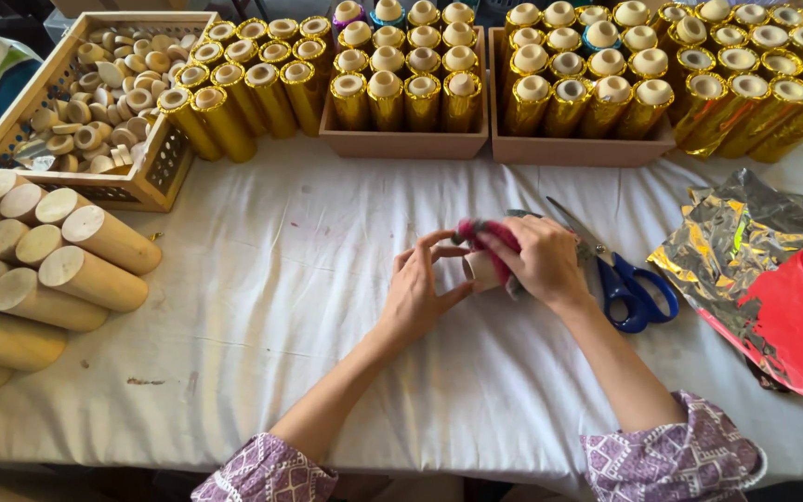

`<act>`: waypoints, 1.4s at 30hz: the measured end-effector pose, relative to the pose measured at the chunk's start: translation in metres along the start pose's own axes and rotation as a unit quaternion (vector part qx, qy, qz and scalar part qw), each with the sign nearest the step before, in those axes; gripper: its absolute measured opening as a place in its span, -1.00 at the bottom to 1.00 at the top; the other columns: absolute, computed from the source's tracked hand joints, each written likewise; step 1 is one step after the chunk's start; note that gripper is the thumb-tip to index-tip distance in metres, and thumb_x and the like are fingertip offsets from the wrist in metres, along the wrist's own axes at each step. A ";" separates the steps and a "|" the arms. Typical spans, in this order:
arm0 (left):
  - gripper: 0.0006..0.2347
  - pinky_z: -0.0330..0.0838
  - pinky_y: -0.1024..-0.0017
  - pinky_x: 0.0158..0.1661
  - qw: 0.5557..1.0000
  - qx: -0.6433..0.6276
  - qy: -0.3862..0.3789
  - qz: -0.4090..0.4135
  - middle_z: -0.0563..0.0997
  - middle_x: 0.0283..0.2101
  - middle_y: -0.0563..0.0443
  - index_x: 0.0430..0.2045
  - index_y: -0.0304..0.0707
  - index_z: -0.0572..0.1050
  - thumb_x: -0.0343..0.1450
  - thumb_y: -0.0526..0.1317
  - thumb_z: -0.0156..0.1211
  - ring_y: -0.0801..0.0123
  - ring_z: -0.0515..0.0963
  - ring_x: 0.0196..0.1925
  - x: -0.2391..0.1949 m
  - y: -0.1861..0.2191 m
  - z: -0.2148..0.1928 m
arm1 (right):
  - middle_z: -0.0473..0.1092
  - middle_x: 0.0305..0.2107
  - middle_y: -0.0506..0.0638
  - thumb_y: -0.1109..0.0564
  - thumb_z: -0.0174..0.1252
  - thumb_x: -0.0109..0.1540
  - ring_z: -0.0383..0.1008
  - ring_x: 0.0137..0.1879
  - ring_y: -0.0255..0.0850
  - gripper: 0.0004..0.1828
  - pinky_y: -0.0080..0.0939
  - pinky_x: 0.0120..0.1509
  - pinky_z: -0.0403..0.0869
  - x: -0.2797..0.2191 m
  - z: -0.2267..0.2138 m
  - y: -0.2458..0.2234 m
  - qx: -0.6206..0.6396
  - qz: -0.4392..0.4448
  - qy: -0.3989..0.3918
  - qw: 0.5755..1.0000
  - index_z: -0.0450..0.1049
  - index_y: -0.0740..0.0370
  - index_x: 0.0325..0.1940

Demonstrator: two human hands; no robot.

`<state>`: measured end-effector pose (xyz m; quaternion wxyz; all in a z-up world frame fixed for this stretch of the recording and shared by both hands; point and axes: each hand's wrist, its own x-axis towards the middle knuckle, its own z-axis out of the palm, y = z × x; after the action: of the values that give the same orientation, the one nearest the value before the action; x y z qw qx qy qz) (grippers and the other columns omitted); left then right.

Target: The person wraps gold foil around wooden cylinders, trims the foil with scissors, secures it with tape, and wipes down the finished cylinders with a cloth.

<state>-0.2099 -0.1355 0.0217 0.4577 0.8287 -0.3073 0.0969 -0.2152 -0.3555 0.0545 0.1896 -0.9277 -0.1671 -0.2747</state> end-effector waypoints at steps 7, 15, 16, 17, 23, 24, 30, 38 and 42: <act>-0.52 0.02 -0.02 0.28 0.984 0.160 0.001 0.072 0.53 0.15 -0.07 -0.12 -0.09 0.56 0.27 0.22 0.38 0.16 0.34 0.32 -0.003 0.004 -0.001 | 0.35 -0.57 0.08 -0.11 0.22 0.38 0.36 -0.37 0.03 -0.57 0.05 -0.17 0.32 -0.005 0.006 0.006 0.030 0.065 0.161 0.984 0.48 0.25 -0.40; -0.53 0.02 -0.03 0.29 0.986 0.147 0.018 0.070 0.60 0.03 -0.02 -0.09 -0.14 0.57 0.18 0.03 0.47 0.16 0.45 0.20 0.003 -0.002 0.001 | 0.49 -0.30 0.07 -0.29 0.02 0.39 0.50 -0.13 0.02 -0.50 0.07 0.10 0.41 -0.006 0.000 -0.032 0.023 -0.053 0.117 0.991 0.54 0.19 -0.06; -0.54 0.03 -0.03 0.27 0.986 0.147 0.015 0.071 0.63 0.01 -0.01 -0.11 -0.12 0.59 0.15 -0.01 0.48 0.13 0.47 0.17 0.002 -0.007 0.000 | 0.54 -0.17 0.09 -0.36 -0.02 0.39 0.55 -0.02 0.03 -0.40 0.08 0.19 0.42 -0.002 0.000 -0.043 -0.004 -0.097 0.092 0.991 0.55 0.20 0.06; -0.54 0.03 -0.03 0.27 0.986 0.149 0.014 0.071 0.63 0.01 -0.01 -0.11 -0.12 0.59 0.15 -0.01 0.48 0.13 0.47 0.17 0.003 -0.010 0.001 | 0.54 -0.17 0.09 -0.36 -0.02 0.39 0.55 -0.02 0.03 -0.40 0.08 0.19 0.42 0.002 -0.001 -0.039 -0.002 -0.096 0.093 0.991 0.55 0.20 0.06; -0.58 0.08 -0.02 0.33 0.984 0.161 -0.013 0.074 0.60 -0.09 -0.06 -0.14 -0.26 0.50 0.29 0.02 0.45 0.12 0.50 0.13 0.001 -0.005 0.002 | 0.55 -0.25 0.09 -0.51 0.04 0.21 0.56 -0.11 0.01 -0.26 0.00 0.06 0.45 0.005 -0.010 -0.018 -0.068 -0.108 0.007 0.992 0.57 0.23 -0.10; -0.54 0.07 -0.02 0.30 0.986 0.143 -0.026 0.079 0.60 -0.08 -0.09 -0.11 -0.27 0.49 0.26 0.03 0.45 0.11 0.50 0.12 0.002 -0.001 0.000 | 0.54 -0.31 0.09 -0.48 0.08 0.21 0.55 -0.16 0.00 -0.29 -0.01 0.01 0.45 0.006 -0.010 -0.017 -0.063 -0.096 -0.002 0.993 0.58 0.24 -0.16; -0.46 0.06 -0.02 0.29 0.988 0.118 -0.015 0.097 0.62 -0.01 0.01 0.10 -0.20 0.44 0.33 0.08 0.41 0.21 0.53 0.15 0.000 0.000 0.001 | 0.48 -0.52 0.10 -0.26 0.16 0.26 0.50 -0.35 0.02 -0.51 -0.01 -0.13 0.42 0.004 0.003 -0.013 -0.041 -0.023 0.031 0.998 0.57 0.23 -0.39; -0.27 0.07 0.04 0.30 0.998 0.039 -0.042 0.013 0.69 -0.16 0.14 0.22 -0.32 0.19 0.31 0.10 0.43 0.31 0.66 0.00 0.001 0.022 0.004 | 0.43 -0.57 0.13 -0.16 0.16 0.36 0.45 -0.38 0.07 -0.50 0.02 -0.11 0.39 -0.008 0.009 -0.012 -0.014 0.052 0.136 0.989 0.50 0.27 -0.47; -0.30 0.10 0.05 0.30 0.996 0.062 -0.012 0.067 0.66 -0.11 0.01 0.21 -0.42 0.17 0.33 0.02 0.43 0.22 0.64 0.03 -0.002 -0.003 0.020 | 0.51 -0.41 0.13 -0.29 0.07 0.36 0.53 -0.26 0.02 -0.45 0.00 0.01 0.44 -0.013 0.009 -0.005 0.006 -0.023 0.070 0.997 0.54 0.28 -0.27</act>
<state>-0.2122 -0.1494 0.0073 0.3938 0.8341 -0.3614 0.1363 -0.2236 -0.3505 0.0416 0.2000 -0.9010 -0.1766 -0.3420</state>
